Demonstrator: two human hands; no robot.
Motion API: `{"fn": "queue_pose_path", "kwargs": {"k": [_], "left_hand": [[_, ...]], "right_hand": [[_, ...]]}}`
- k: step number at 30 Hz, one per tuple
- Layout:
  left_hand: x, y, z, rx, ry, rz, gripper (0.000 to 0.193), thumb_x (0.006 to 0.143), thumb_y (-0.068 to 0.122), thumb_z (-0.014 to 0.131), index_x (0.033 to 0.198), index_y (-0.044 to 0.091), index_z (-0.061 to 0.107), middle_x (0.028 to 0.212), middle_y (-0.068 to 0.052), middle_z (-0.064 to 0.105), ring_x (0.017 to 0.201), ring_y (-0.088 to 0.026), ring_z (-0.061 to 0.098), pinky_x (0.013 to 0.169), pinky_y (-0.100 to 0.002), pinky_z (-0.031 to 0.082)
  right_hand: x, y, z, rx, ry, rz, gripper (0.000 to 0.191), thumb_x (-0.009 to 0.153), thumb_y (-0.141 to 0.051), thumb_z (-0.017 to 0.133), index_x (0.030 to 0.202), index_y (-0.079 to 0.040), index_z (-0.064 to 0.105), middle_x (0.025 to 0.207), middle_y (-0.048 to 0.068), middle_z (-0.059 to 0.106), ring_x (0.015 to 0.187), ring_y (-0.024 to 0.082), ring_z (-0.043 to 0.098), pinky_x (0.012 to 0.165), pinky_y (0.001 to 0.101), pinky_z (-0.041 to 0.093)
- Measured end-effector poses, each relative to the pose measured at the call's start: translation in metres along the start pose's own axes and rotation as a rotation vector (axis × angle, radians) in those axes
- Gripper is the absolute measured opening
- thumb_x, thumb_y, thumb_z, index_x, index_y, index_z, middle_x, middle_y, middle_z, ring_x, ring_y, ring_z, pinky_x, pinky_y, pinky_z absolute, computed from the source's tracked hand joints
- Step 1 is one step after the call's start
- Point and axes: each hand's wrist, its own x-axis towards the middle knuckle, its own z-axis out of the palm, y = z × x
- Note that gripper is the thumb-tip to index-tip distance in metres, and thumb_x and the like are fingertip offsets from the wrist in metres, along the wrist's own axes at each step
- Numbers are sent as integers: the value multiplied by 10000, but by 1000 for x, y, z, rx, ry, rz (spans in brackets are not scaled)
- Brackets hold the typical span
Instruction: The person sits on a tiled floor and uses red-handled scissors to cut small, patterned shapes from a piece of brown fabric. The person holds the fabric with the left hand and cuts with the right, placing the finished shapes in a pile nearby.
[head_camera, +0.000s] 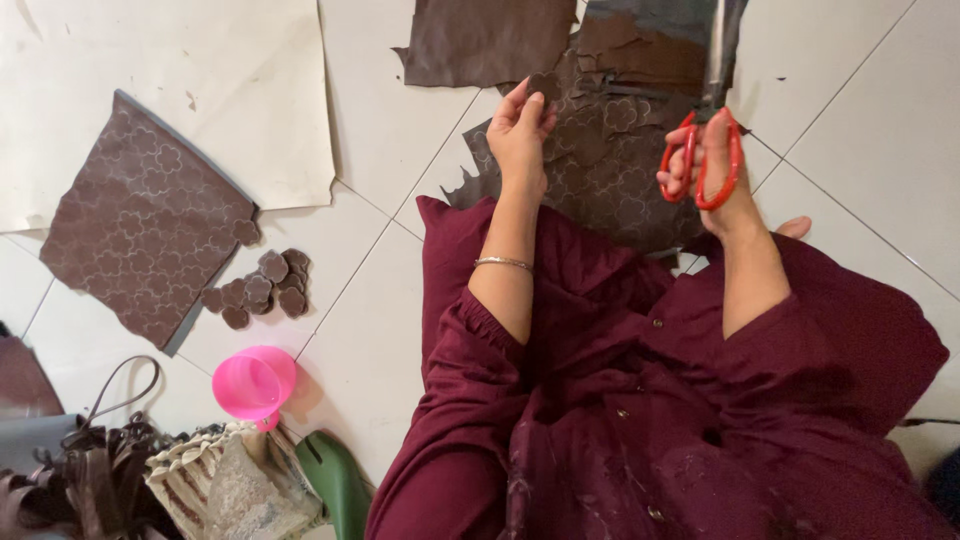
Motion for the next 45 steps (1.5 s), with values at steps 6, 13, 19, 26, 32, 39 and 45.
{"fn": "queue_pose_path", "kwargs": {"k": [6, 13, 19, 26, 32, 39, 45], "left_hand": [[-21, 37, -10, 59, -9, 317, 308, 976, 68, 712, 1281, 38, 683, 1014, -10, 709, 834, -56, 615, 692, -216, 513], [-22, 167, -193, 207, 434, 575, 275, 930, 31, 714, 1205, 17, 712, 942, -66, 744, 731, -68, 622, 566, -199, 474], [-64, 213, -313, 655, 1077, 455, 641, 808, 33, 778, 1388, 19, 504, 1300, -141, 535, 1070, -226, 620, 866, -336, 551], [-22, 162, -160, 974, 304, 745, 699, 725, 4, 820, 1370, -30, 552, 1386, -183, 577, 1342, -314, 511, 1181, -397, 362], [-29, 52, 15, 1577, -305, 663, 576, 767, 120, 744, 1313, 40, 578, 1348, -161, 586, 1233, -350, 556, 1008, -444, 482], [-42, 2, 30, 1965, -130, 613, 201, 878, 119, 656, 1076, 97, 628, 1125, -90, 635, 1111, -304, 615, 901, -484, 525], [-39, 26, 21, 1656, -325, 532, 224, 809, 61, 692, 1027, 108, 672, 1070, -132, 697, 1013, -376, 667, 840, -471, 543]], "right_hand": [[-8, 7, -45, 390, 3, 38, 880, 955, -846, 301, 1001, -19, 599, 768, 63, 601, 697, 192, 596, 902, 415, 569], [-32, 7, -120, 676, 106, -98, 832, 947, -797, 395, 1093, 0, 584, 847, 84, 548, 764, 231, 515, 919, 373, 489], [-63, 3, -137, 690, 181, -162, 720, 1023, -719, 433, 1080, -14, 573, 839, 80, 544, 765, 233, 517, 937, 385, 503], [-72, -11, -101, 719, 122, -76, 565, 1069, -610, 521, 1011, -52, 584, 817, 55, 551, 747, 211, 519, 895, 354, 484], [-62, -9, -67, 651, 117, 22, 433, 1055, -514, 589, 1041, -82, 619, 806, 43, 558, 752, 203, 559, 856, 390, 513], [-61, -7, -47, 555, 104, 66, 351, 1047, -431, 574, 1040, -82, 612, 791, 30, 560, 694, 182, 556, 863, 424, 557], [-45, -10, -29, 478, 64, 128, 325, 1045, -411, 562, 1027, -89, 601, 744, 33, 568, 645, 183, 572, 834, 410, 558]]}}
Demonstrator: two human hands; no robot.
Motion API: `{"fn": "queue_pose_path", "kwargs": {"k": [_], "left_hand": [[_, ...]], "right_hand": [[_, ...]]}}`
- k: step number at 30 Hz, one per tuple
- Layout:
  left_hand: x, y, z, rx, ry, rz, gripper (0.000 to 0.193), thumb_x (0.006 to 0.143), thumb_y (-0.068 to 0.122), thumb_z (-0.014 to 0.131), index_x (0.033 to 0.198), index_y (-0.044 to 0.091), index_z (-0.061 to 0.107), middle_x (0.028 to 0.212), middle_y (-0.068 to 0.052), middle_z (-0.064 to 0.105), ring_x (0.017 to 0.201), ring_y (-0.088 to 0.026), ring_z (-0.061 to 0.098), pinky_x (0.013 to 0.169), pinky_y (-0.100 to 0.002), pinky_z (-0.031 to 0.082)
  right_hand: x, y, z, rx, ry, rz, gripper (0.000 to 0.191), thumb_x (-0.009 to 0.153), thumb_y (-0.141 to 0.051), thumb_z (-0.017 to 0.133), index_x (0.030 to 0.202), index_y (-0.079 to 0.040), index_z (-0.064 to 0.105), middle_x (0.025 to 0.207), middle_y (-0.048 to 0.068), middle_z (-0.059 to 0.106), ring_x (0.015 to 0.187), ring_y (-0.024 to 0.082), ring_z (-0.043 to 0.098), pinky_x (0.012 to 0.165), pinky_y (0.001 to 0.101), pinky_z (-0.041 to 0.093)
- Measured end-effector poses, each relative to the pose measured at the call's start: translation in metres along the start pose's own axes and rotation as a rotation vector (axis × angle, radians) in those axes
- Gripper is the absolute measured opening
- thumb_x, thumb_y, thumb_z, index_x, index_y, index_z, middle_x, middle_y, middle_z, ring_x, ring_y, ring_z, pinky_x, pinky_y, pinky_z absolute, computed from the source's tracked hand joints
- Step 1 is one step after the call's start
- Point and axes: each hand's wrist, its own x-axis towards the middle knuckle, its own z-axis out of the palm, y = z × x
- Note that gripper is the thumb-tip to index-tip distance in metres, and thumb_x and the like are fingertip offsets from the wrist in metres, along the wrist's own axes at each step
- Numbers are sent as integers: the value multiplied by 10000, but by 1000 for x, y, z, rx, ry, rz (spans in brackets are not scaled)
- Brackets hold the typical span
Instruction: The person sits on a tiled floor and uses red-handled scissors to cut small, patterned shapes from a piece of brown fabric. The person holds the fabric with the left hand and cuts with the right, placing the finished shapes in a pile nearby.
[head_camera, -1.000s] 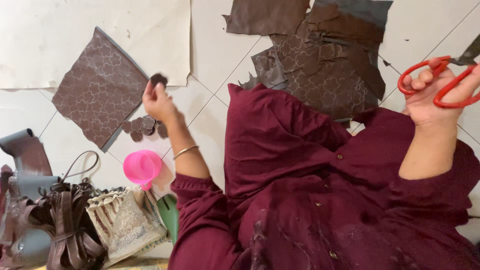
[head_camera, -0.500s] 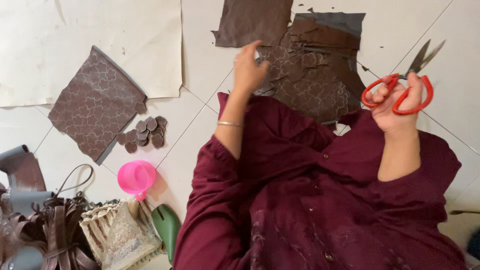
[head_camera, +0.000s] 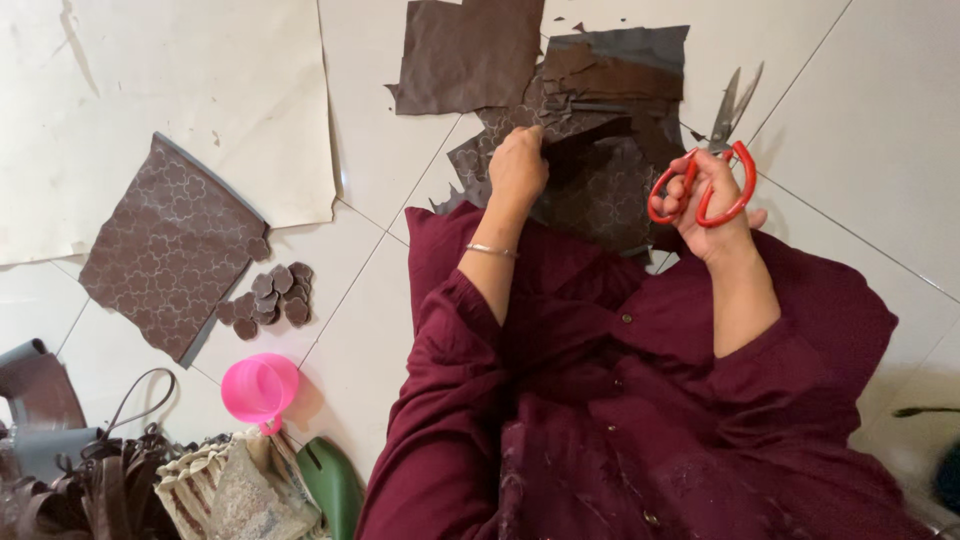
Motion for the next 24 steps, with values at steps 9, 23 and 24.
{"fn": "queue_pose_path", "kwargs": {"k": [9, 23, 24], "left_hand": [[-9, 1, -33, -519, 72, 1, 301, 899, 44, 677, 1196, 88, 707, 1065, -108, 723, 984, -303, 695, 831, -411, 552], [-34, 13, -1, -1581, -381, -132, 520, 880, -131, 602, 1379, 15, 632, 1037, -45, 704, 877, -104, 669, 793, -241, 558], [-35, 16, 4, -1537, -406, -152, 512, 871, -122, 602, 1362, 13, 642, 1027, -43, 709, 847, -95, 657, 733, -230, 533]], "right_hand": [[-3, 16, 21, -218, -51, 46, 354, 1030, -388, 598, 1105, -42, 612, 749, 43, 571, 646, 167, 579, 803, 385, 559], [-9, 41, 58, -337, -109, -201, 247, 992, -200, 701, 1148, -35, 605, 872, 83, 667, 702, 128, 634, 659, 272, 533], [-7, 41, 56, -270, -99, -233, 230, 991, -172, 717, 1131, -32, 599, 870, 75, 659, 702, 131, 632, 677, 286, 550]]}}
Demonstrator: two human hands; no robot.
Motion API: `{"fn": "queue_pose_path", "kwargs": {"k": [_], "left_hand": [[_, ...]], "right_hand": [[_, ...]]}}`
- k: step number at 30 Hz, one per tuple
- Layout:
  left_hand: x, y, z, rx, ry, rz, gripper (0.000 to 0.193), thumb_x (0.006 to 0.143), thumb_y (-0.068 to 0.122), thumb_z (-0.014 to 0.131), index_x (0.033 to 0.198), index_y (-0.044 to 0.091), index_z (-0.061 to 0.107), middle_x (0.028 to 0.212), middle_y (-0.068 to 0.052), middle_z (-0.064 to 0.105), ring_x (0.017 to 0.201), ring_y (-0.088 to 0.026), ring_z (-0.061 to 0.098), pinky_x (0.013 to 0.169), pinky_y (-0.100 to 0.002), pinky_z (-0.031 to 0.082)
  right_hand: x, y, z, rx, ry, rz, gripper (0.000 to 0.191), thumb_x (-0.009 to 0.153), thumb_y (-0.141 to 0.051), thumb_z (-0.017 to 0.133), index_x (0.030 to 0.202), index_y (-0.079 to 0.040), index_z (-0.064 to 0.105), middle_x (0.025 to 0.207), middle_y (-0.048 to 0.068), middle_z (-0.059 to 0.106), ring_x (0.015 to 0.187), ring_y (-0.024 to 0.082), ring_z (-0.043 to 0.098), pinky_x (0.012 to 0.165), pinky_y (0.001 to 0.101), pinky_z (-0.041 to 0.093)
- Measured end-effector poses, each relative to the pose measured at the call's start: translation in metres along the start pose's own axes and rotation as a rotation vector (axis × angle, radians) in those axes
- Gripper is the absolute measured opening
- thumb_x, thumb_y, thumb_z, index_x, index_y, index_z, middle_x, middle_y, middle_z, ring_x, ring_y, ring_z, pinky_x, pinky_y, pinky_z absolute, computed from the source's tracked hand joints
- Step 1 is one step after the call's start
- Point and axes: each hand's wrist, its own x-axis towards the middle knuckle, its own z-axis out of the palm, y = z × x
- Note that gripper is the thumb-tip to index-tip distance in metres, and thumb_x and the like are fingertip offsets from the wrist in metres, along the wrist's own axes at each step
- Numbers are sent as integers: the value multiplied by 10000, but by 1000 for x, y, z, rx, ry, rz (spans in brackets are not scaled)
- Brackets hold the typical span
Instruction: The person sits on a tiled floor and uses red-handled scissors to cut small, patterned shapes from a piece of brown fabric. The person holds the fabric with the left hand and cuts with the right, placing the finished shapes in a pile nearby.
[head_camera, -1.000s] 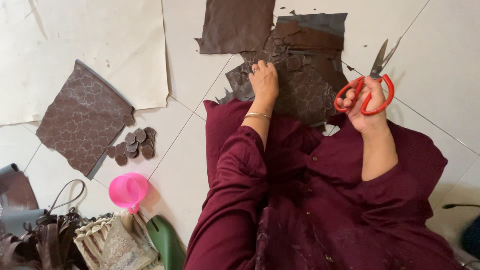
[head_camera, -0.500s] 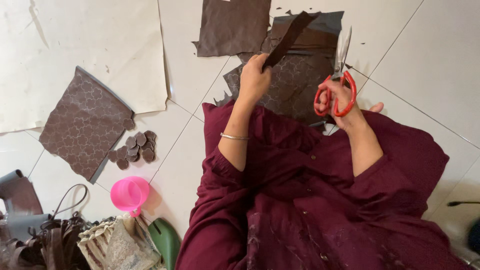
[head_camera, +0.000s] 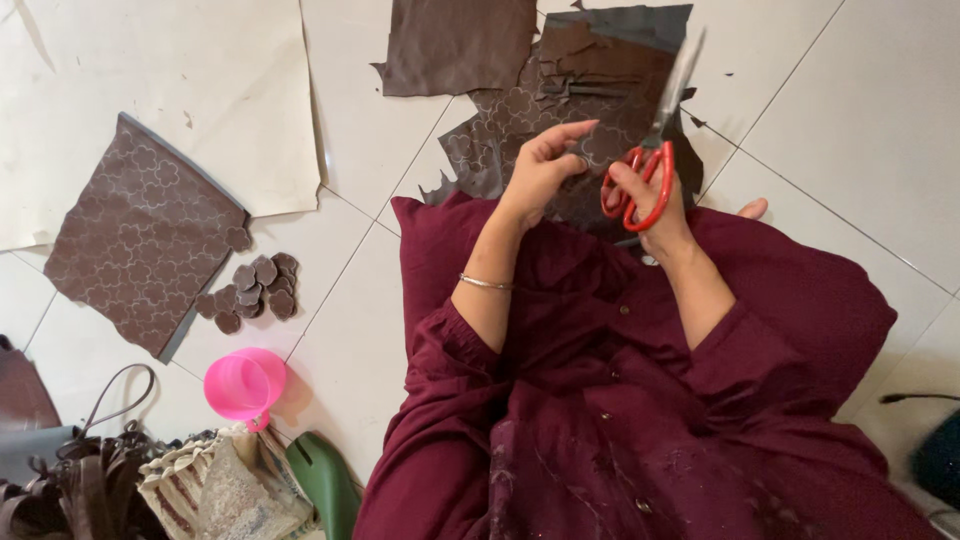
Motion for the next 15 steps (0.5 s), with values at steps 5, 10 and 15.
{"fn": "queue_pose_path", "kwargs": {"k": [5, 10, 15], "left_hand": [[4, -19, 15, 86, 14, 85, 442, 877, -97, 655, 1308, -4, 671, 1073, -51, 740, 913, -79, 688, 782, -194, 568], [4, -24, 14, -174, 154, -179, 307, 912, 50, 713, 1218, 41, 698, 988, -54, 733, 818, -101, 680, 660, -245, 558], [13, -38, 9, -211, 73, -239, 162, 916, 58, 733, 1066, 25, 679, 969, -81, 739, 829, -163, 736, 750, -314, 647]], "right_hand": [[9, 3, -18, 159, 90, -127, 181, 1006, -62, 750, 1116, 8, 624, 940, 86, 679, 779, 145, 635, 751, 301, 541], [8, 5, -21, 163, 254, -126, 199, 964, -57, 767, 1064, -33, 596, 874, 57, 661, 757, 138, 657, 715, 298, 563], [6, 4, -17, 83, 263, -227, 256, 979, -61, 758, 1134, -15, 560, 872, 66, 658, 780, 149, 664, 742, 294, 575]]}}
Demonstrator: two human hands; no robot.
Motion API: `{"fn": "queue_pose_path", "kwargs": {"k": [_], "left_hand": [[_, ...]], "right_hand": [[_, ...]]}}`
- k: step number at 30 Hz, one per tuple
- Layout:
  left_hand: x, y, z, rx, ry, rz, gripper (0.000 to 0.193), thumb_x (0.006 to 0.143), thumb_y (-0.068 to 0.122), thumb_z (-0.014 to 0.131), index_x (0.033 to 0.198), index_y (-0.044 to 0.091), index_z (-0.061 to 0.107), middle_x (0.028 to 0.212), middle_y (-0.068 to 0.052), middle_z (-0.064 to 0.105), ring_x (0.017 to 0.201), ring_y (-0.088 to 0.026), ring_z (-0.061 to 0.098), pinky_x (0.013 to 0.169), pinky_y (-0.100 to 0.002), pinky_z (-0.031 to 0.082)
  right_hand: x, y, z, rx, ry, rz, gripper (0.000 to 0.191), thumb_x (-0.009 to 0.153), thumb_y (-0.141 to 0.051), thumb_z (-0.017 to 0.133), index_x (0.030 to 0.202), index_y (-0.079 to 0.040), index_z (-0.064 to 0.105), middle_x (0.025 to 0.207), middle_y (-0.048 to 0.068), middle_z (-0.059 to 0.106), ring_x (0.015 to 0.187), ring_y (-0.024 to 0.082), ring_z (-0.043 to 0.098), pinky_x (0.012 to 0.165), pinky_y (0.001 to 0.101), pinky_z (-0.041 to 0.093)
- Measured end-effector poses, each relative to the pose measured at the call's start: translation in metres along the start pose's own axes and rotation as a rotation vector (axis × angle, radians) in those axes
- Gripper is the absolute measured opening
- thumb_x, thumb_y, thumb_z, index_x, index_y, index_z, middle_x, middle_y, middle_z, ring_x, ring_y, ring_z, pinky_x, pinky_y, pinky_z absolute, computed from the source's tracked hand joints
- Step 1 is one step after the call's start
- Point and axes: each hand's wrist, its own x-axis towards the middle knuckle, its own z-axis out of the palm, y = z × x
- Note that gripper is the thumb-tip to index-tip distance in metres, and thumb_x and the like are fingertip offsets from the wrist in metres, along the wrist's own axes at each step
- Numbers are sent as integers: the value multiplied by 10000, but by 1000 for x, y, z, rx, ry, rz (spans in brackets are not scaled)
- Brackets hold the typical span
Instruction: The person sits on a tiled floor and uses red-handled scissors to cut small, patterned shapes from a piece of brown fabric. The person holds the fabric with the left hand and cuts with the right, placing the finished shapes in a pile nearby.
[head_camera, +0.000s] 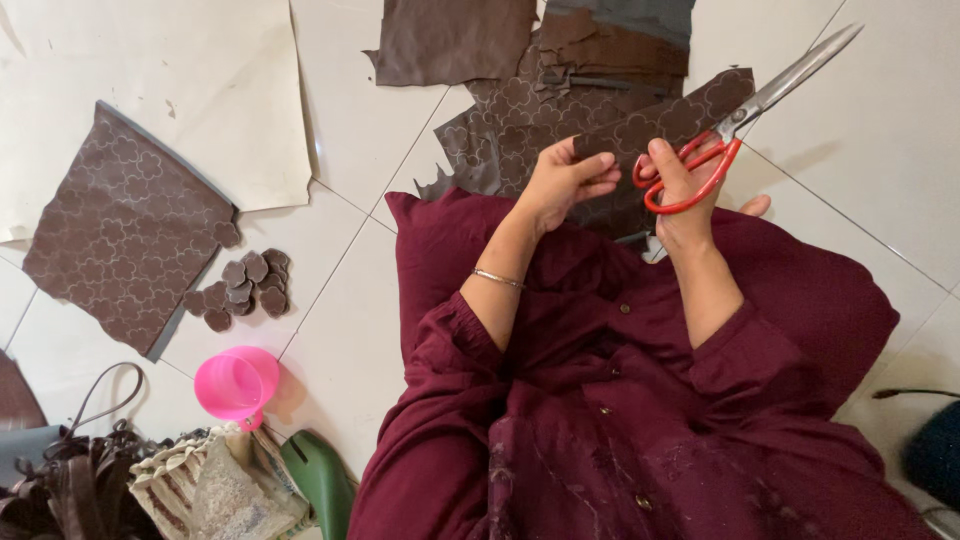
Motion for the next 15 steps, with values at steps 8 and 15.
{"fn": "queue_pose_path", "kwargs": {"k": [8, 15], "left_hand": [[24, 21, -26, -118, 338, 291, 350, 887, 22, 724, 1224, 70, 642, 905, -43, 714, 752, -138, 692, 676, -283, 584], [22, 30, -29, -121, 318, 540, 460, 907, -15, 711, 1349, 55, 606, 908, -23, 676, 740, -106, 609, 667, -250, 512]], "right_hand": [[-2, 4, 6, -447, -293, 299, 334, 1080, -343, 612, 1244, -62, 538, 933, 40, 608, 768, 125, 604, 702, 295, 515], [-22, -1, 21, -742, -635, 357, 501, 993, -474, 592, 1276, -61, 601, 989, 41, 664, 904, 113, 643, 786, 290, 542]]}}
